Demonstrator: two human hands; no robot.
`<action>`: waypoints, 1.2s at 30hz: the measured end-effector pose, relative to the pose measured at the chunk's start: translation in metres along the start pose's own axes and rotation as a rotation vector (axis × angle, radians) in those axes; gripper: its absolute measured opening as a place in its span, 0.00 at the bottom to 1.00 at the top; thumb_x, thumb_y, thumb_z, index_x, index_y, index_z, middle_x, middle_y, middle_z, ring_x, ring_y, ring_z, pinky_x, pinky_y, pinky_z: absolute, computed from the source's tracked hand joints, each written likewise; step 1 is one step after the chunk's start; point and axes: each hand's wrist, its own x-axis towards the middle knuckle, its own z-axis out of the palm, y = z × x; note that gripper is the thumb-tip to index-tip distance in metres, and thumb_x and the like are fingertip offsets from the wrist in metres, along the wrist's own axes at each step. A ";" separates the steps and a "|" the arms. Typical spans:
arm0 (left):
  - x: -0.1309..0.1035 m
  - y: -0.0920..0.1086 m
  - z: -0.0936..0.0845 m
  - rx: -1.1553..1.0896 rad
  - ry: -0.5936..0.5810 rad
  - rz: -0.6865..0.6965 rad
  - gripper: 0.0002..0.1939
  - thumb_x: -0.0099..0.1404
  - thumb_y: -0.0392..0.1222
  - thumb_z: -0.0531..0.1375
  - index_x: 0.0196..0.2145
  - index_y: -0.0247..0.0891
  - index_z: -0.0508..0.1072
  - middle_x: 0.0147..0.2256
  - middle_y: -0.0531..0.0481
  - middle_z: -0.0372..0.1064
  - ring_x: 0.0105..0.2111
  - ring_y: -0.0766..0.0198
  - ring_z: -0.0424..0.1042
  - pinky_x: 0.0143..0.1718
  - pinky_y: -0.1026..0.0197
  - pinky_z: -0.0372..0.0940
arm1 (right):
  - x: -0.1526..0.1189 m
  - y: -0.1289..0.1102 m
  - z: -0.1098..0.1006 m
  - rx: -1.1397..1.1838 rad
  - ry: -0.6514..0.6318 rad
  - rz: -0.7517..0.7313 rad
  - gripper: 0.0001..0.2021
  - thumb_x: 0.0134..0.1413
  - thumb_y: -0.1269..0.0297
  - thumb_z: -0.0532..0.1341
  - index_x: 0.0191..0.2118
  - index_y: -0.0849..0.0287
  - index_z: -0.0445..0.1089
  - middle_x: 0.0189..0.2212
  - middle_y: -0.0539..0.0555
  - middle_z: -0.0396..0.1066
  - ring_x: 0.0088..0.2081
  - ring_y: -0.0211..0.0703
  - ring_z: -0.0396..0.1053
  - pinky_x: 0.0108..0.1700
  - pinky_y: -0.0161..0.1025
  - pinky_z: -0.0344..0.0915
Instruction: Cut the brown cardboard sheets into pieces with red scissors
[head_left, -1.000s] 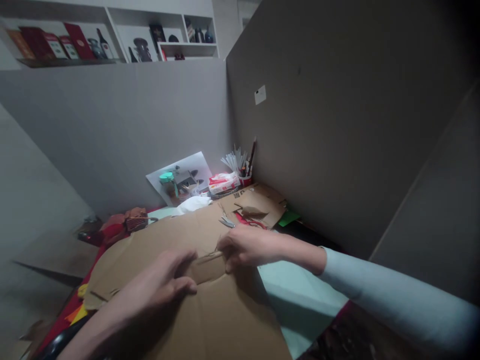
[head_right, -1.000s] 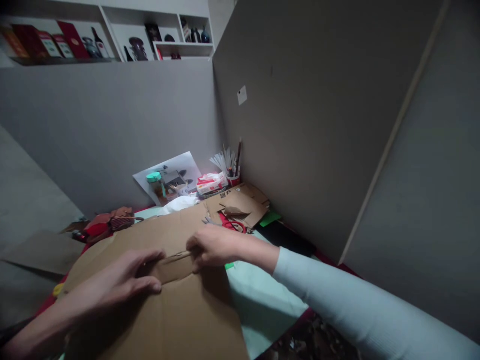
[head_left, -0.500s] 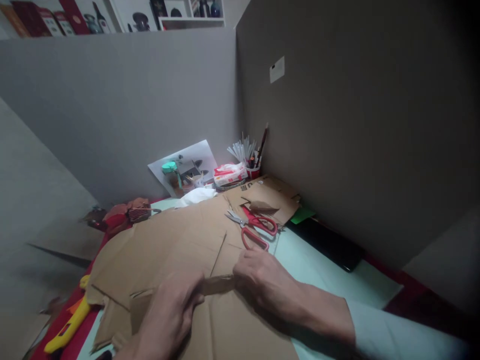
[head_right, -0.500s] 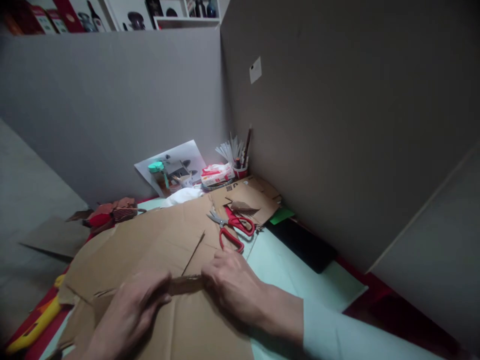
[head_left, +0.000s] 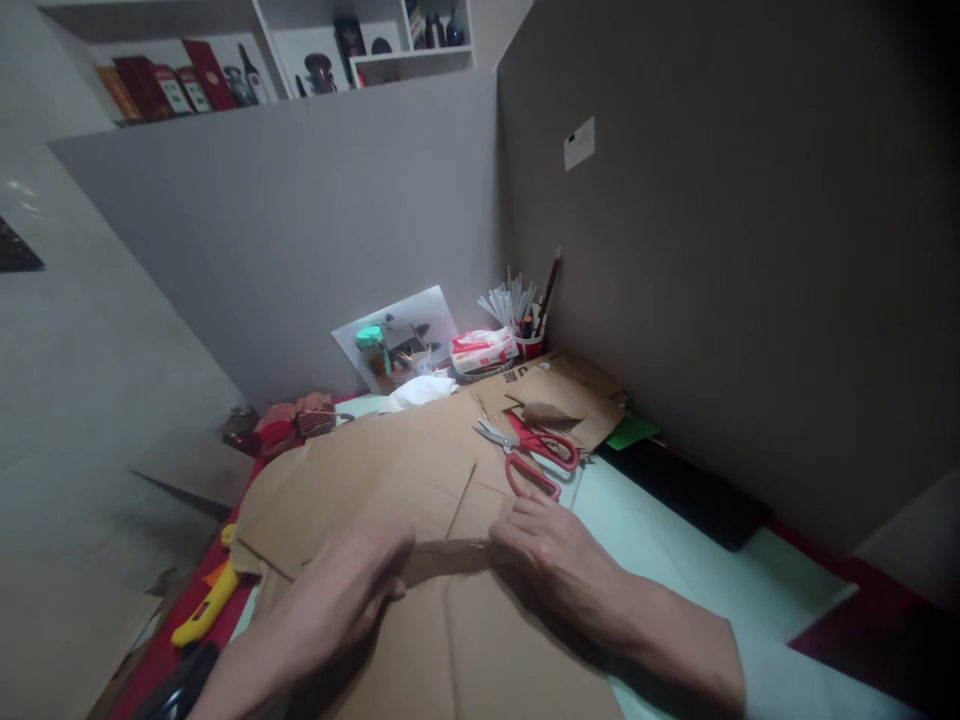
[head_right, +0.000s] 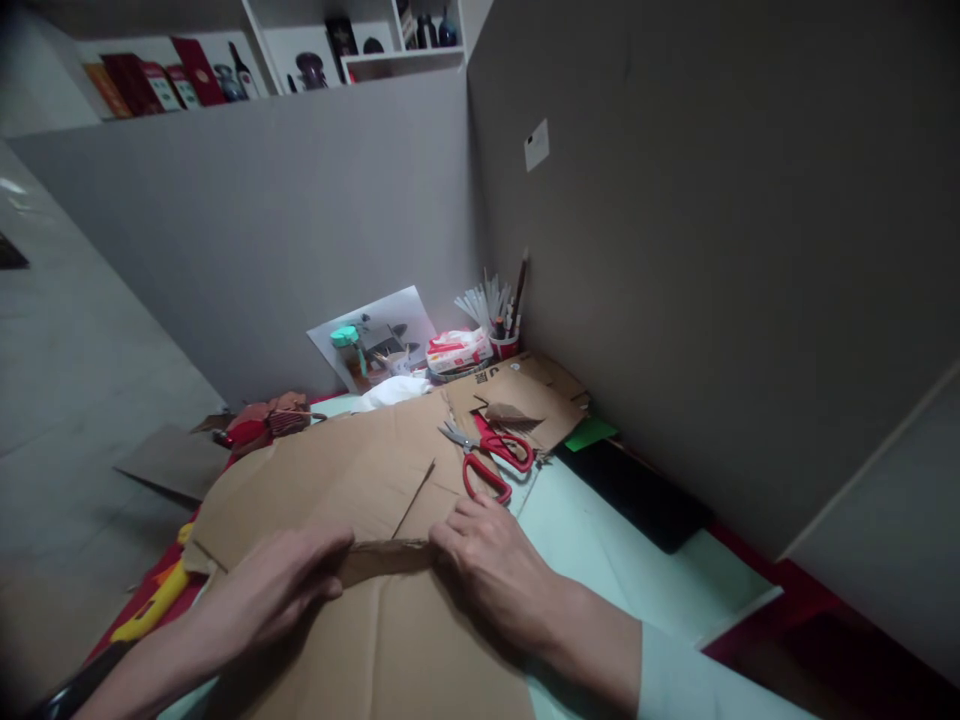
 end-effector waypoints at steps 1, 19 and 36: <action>0.000 -0.004 -0.001 -0.009 -0.032 -0.006 0.05 0.63 0.36 0.54 0.37 0.44 0.66 0.34 0.50 0.68 0.34 0.57 0.67 0.36 0.56 0.58 | 0.002 0.000 -0.002 0.003 -0.025 0.013 0.14 0.66 0.78 0.50 0.31 0.59 0.65 0.31 0.54 0.72 0.34 0.45 0.63 0.42 0.43 0.58; -0.023 -0.013 -0.015 -0.017 -0.155 -0.119 0.05 0.64 0.35 0.53 0.36 0.45 0.61 0.35 0.53 0.66 0.34 0.59 0.64 0.35 0.58 0.55 | 0.031 -0.041 0.013 0.174 -0.095 0.029 0.09 0.48 0.79 0.57 0.30 0.57 0.60 0.31 0.55 0.70 0.30 0.44 0.59 0.33 0.42 0.55; -0.044 0.016 0.028 0.495 0.379 0.087 0.16 0.57 0.21 0.50 0.33 0.43 0.58 0.26 0.54 0.61 0.27 0.61 0.60 0.32 0.57 0.56 | 0.018 -0.040 0.028 0.027 0.217 -0.269 0.16 0.64 0.80 0.46 0.29 0.58 0.63 0.25 0.51 0.65 0.27 0.43 0.55 0.32 0.43 0.50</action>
